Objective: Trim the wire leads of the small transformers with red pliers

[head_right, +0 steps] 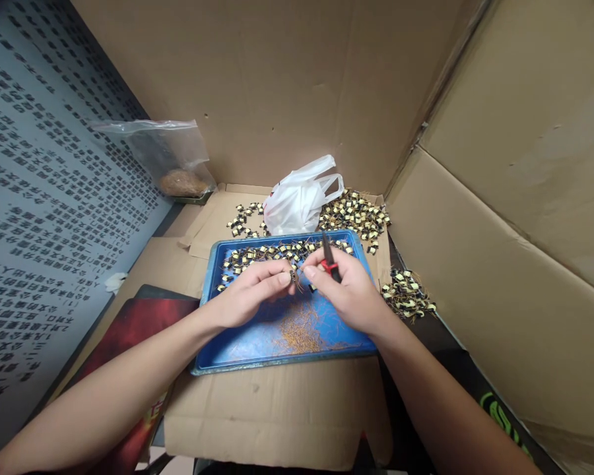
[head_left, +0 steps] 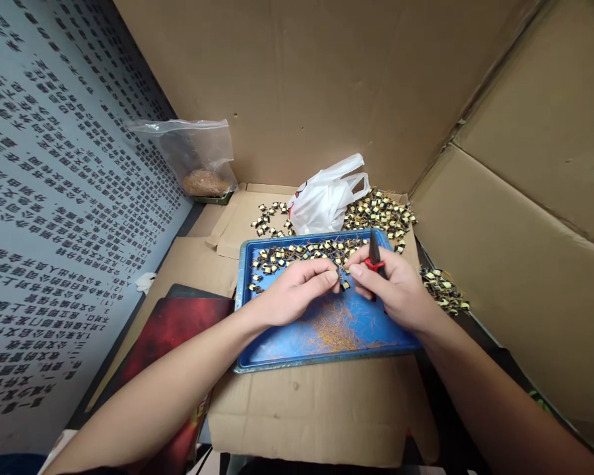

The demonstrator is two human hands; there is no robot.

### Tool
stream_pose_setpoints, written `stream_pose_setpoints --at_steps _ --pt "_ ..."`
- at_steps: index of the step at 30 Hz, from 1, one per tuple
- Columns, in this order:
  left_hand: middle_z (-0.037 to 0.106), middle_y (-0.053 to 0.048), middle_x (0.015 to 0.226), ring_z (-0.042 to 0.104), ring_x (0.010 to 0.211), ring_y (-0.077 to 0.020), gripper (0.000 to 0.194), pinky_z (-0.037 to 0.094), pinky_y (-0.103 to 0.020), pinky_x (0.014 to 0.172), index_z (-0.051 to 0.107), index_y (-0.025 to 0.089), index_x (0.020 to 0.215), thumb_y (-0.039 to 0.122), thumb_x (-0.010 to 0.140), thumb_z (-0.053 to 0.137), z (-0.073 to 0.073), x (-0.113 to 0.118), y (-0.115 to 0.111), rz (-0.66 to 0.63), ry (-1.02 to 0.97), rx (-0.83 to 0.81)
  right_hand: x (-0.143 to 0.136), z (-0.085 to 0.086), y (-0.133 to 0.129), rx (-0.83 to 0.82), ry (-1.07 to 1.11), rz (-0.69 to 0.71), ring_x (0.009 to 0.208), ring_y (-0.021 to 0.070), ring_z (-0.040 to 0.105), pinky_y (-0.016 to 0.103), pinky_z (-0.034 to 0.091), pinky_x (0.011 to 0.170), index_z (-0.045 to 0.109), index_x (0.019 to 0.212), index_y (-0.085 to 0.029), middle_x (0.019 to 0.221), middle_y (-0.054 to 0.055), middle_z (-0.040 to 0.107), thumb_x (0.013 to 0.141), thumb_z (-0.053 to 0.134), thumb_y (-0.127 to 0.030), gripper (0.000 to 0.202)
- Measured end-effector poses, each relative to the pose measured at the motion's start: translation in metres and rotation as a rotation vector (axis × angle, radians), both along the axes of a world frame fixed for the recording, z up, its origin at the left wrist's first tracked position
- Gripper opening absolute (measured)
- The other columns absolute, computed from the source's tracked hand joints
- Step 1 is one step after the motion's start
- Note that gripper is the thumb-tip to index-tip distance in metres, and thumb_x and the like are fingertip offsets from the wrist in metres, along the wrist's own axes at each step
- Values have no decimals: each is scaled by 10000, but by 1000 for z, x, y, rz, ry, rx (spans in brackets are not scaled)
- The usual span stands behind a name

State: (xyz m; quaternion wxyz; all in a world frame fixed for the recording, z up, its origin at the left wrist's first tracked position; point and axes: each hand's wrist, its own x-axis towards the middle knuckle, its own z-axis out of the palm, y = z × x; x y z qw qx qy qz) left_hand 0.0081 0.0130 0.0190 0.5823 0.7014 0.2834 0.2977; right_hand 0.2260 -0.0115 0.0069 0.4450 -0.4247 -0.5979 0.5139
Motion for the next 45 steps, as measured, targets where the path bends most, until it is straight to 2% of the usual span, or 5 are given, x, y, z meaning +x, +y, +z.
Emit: stream_pose_setpoints --at_steps 5,12,19,31,45 --pt "472 30 721 381 654 -120 388 313 -268 638 611 149 868 478 1053 522 -2 -2 -1 -85 -17 -22 -11 -2 -4 -244 321 158 516 77 468 236 329 484 625 894 -194 754 -3 668 890 829 -386 280" --pt "433 35 684 348 615 -117 406 263 -278 580 581 157 825 506 1030 547 -3 -5 2 -161 -63 -148 -18 -2 -7 -441 551 201 547 64 397 214 362 507 635 865 -185 666 -55 524 834 891 -335 299" --pt "417 46 660 326 591 -110 401 242 -284 569 585 153 818 492 1030 561 -4 -5 2 -187 -83 -186 -19 -3 -10 -392 525 182 532 63 407 215 334 498 612 886 -201 667 -59 527 867 865 -328 283" --pt "449 33 682 343 621 -113 416 268 -286 605 587 149 796 495 1026 574 -4 -5 2 -191 -90 -169 -18 0 -10 -540 596 229 545 75 475 203 383 510 637 897 -181 632 -48 551 826 896 -309 298" --pt "435 42 657 330 584 -103 443 236 -278 560 553 158 769 534 998 599 -9 -4 2 -172 -82 -217 -20 0 -9 -510 567 199 521 81 464 212 368 505 634 849 -182 577 -59 532 822 896 -310 293"
